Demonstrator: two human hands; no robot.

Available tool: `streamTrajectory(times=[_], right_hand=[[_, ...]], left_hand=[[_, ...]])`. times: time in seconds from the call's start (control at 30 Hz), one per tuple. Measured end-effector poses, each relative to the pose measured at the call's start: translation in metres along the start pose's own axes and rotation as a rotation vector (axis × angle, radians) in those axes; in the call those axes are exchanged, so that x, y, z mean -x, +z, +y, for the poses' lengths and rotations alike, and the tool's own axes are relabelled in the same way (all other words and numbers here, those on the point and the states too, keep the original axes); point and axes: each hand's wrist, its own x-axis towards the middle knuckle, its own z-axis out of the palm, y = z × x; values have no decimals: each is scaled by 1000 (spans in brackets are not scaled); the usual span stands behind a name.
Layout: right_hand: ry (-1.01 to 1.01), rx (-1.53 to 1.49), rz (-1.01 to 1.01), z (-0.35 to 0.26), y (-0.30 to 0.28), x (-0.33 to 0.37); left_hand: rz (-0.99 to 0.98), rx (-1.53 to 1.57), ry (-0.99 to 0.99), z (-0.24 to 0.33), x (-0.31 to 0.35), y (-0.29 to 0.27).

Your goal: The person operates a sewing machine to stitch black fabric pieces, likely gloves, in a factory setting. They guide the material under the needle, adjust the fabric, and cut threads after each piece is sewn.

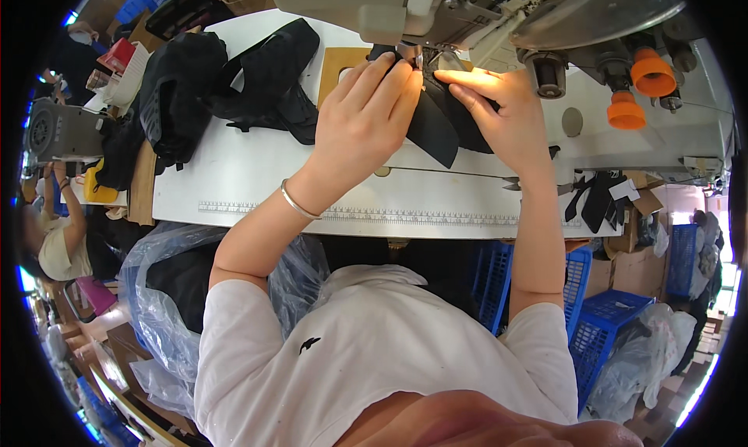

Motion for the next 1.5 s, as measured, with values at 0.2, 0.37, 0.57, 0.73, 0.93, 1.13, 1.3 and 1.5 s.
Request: streamTrajectory(times=[0.2, 0.37, 0.57, 0.73, 0.93, 1.13, 1.3, 1.5], right_hand=[[-14, -94, 27, 18, 8, -8], [-45, -40, 63, 16, 8, -5], [-251, 286, 274, -23, 31, 47], [-221, 299, 380, -4, 53, 56], [-333, 84, 465, 11, 65, 33], [-309, 196, 472, 20, 48, 27], [-276, 90, 467, 28, 43, 15], [-251, -44, 386, 42, 39, 11]], left_hand=[[61, -123, 16, 11, 2, 13], [-33, 90, 1, -4, 7, 3], [-268, 420, 27, -64, 19, -18], [-229, 530, 108, -67, 14, -4], [-65, 738, 83, -65, 22, 19], [44, 339, -3, -19, 23, 10], [34, 179, -164, 14, 26, 13], [72, 113, -237, 30, 23, 21]])
